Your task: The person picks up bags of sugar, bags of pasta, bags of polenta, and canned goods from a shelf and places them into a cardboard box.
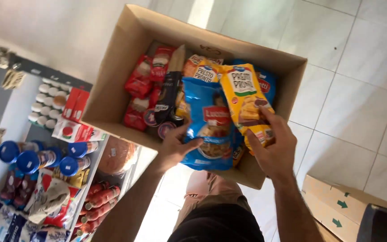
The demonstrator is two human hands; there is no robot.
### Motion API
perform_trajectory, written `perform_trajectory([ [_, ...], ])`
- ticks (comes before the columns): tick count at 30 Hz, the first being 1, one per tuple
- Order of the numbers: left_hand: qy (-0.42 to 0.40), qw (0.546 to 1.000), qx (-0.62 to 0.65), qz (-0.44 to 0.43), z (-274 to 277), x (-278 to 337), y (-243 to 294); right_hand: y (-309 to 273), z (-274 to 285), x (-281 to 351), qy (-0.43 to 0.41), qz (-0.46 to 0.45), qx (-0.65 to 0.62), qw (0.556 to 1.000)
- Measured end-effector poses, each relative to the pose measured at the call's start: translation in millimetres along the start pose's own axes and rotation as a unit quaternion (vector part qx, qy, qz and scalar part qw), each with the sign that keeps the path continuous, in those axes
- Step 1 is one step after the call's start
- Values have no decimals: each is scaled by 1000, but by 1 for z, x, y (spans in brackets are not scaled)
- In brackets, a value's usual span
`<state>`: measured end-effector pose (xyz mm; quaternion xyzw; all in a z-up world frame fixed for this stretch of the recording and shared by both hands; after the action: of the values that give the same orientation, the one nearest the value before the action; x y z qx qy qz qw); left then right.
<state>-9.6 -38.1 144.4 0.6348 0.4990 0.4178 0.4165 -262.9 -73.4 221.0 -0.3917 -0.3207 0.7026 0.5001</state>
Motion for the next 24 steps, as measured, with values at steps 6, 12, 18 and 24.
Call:
perform_trajectory([
  [6,-114,988,9,102,-44,-29,-75,26,23,-15,23,-38,7,999],
  [12,-250,817,-470,225,-18,-20,-175,43,4,-38,19,-46,16,999],
  [18,-199,816,-466,278,2,-11,-161,60,-34,-62,-13,-90,33,995],
  [24,-127,837,-457,273,10,-10,-105,68,-63,-82,-8,-120,40,992],
])
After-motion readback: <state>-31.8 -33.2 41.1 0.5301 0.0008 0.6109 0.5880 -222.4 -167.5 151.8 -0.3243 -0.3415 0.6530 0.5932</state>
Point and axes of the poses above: each hand's wrist, its own x-axis away from the middle knuckle, its own z-axis out of the back of the hand, y = z × x, the point moved 10 cm from there along -x, towards the middle knuckle, and after that the axes turned 7 degrees about -y, right-handed, at the moved point
